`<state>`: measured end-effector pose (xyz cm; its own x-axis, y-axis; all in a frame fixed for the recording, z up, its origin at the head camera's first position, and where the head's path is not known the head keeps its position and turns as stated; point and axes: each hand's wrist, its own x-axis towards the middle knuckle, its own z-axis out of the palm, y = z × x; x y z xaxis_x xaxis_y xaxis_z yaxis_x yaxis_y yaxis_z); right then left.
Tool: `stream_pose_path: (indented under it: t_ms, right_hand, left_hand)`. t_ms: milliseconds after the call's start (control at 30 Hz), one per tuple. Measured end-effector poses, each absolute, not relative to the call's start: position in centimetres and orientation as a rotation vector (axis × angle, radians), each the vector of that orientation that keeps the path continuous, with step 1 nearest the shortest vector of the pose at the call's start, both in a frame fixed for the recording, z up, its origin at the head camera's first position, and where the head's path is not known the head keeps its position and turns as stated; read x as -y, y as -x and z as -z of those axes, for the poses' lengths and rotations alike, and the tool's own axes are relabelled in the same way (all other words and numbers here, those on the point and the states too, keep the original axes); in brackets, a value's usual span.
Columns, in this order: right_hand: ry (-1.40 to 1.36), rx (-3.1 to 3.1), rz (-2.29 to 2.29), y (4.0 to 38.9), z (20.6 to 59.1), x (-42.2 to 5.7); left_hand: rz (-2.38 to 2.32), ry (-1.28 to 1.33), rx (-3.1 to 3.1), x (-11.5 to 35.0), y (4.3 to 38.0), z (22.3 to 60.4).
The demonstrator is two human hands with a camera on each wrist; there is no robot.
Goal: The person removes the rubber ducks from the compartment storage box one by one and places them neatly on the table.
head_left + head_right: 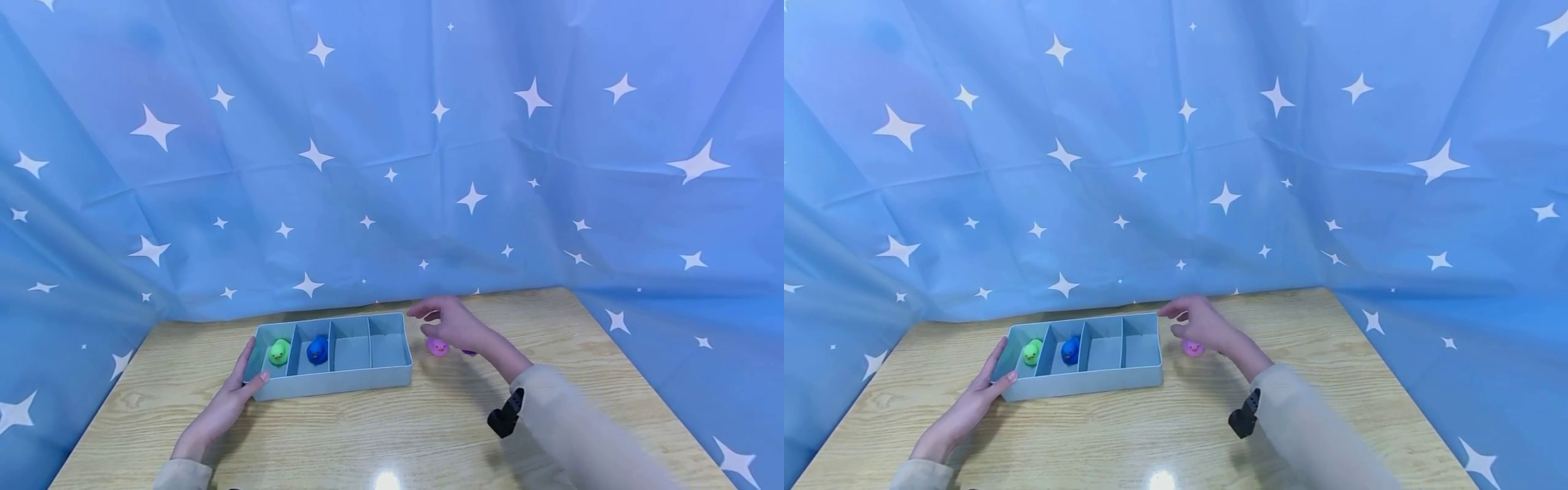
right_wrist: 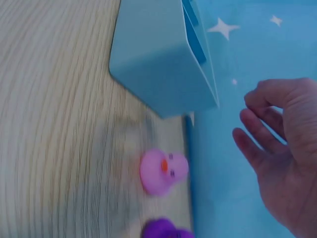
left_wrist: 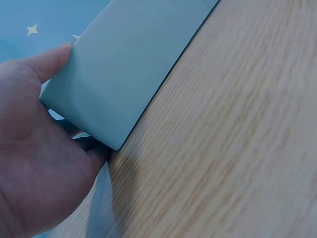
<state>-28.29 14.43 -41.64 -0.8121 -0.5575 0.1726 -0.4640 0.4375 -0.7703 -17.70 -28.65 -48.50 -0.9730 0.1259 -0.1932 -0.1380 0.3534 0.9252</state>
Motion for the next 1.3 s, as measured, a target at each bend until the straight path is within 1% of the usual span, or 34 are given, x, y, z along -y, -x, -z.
stream_pose_path:
  t_ms: [100,300,400,633,1000,1300]
  right_hand:
    - [0.922,-2.562,1.309,28.2,41.6,-13.0]
    - [1.025,-2.523,1.274,28.3,41.4,-10.3]
    - [1.017,-2.511,1.26,28.4,41.2,-9.2]
    - [1.099,-2.506,1.173,29.2,40.8,-6.5]
    - [1.058,-2.42,1.058,28.8,40.3,-1.9]
    - [1.079,-2.396,1.057,28.3,40.6,0.3]
  left_hand:
    - [-1.671,0.009,-2.387,28.6,17.7,48.5]
    - [-1.681,0.024,-2.373,28.6,17.7,48.5]
    - [-1.683,0.036,-2.375,28.6,17.8,48.6]
    - [-1.691,0.029,-2.375,28.6,17.8,48.6]
    - [-1.702,0.038,-2.379,28.9,17.7,48.7]
    - [-1.69,0.051,-2.368,28.7,17.8,48.6]
